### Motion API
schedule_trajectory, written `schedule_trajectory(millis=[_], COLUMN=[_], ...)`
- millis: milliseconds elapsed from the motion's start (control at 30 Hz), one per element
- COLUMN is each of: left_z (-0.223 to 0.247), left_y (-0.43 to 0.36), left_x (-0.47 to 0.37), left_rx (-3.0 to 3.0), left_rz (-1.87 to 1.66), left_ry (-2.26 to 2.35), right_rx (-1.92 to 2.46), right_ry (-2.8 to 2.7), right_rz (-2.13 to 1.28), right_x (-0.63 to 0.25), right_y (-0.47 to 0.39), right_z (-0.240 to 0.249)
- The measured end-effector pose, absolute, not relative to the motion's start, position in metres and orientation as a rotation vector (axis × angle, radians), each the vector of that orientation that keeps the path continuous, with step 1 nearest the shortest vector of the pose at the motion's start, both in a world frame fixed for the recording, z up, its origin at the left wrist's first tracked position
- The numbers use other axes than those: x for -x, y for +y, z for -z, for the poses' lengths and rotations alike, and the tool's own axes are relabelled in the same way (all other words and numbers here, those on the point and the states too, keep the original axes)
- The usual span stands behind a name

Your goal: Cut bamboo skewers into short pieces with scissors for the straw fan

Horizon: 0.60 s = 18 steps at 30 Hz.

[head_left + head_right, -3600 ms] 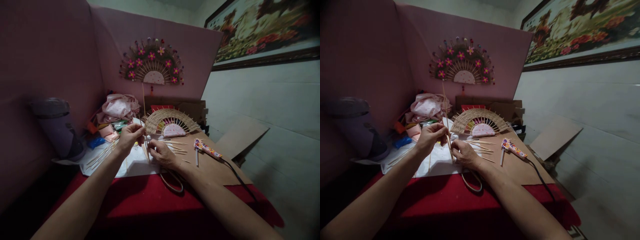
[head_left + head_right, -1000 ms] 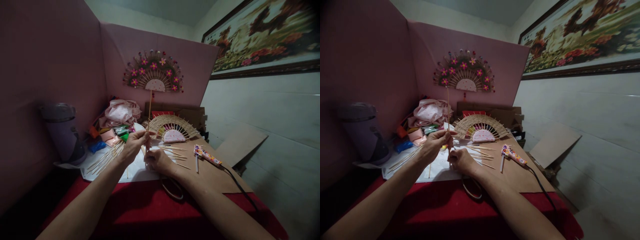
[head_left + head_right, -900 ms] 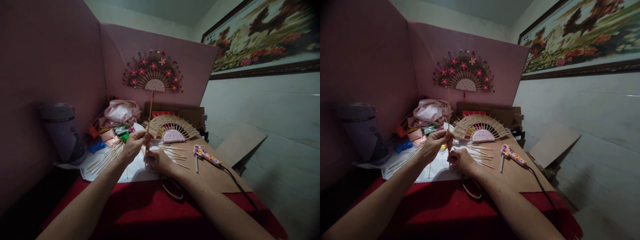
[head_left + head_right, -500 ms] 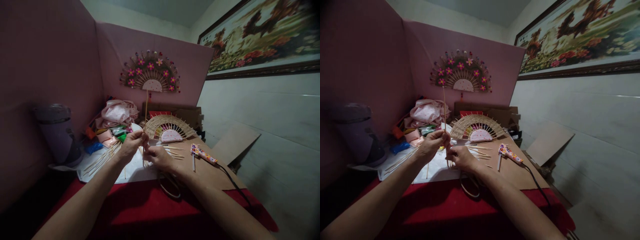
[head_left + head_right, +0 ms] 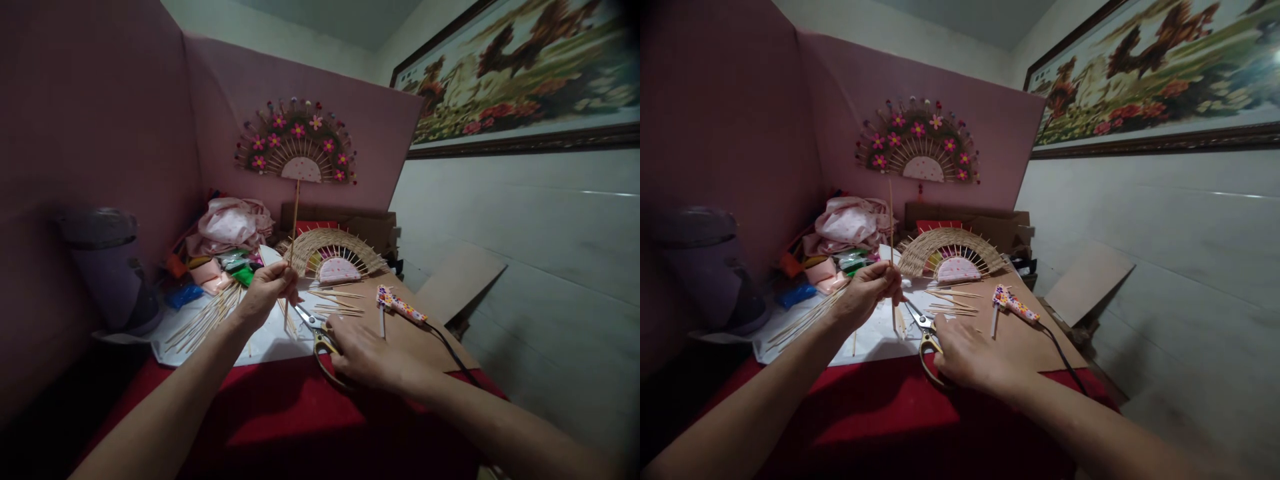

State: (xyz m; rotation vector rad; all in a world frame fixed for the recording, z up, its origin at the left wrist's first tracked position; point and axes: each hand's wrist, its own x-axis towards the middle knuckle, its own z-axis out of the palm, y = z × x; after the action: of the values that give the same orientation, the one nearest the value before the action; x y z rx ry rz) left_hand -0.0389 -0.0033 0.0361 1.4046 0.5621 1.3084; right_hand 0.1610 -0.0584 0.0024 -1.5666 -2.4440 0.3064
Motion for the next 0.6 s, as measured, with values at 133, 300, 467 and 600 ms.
schedule_trajectory(millis=[133, 300, 467, 600], left_z=[-0.034, -0.036, -0.043, -0.043], left_y=[-0.003, -0.005, -0.010, -0.012], left_x=[0.036, 0.036, 0.039, 0.038], left_rx=[-1.376, -1.282, -1.203, -1.167], left_rz=[-1.347, -1.378, -1.287, -1.192], left_ry=[0.522, 0.525, 0.559, 0.582], right_rx=[1.505, 1.418, 1.307, 1.334], right_ry=[-2.244, -1.847, -1.488, -1.581], right_rz=[-0.645, -1.077, -1.247, -1.205], right_x=[-0.159, -0.172, -0.194, -0.204], right_y=[-0.056, -0.069, -0.074, -0.075], right_z=[-0.019, -0.039, -0.030, -0.028])
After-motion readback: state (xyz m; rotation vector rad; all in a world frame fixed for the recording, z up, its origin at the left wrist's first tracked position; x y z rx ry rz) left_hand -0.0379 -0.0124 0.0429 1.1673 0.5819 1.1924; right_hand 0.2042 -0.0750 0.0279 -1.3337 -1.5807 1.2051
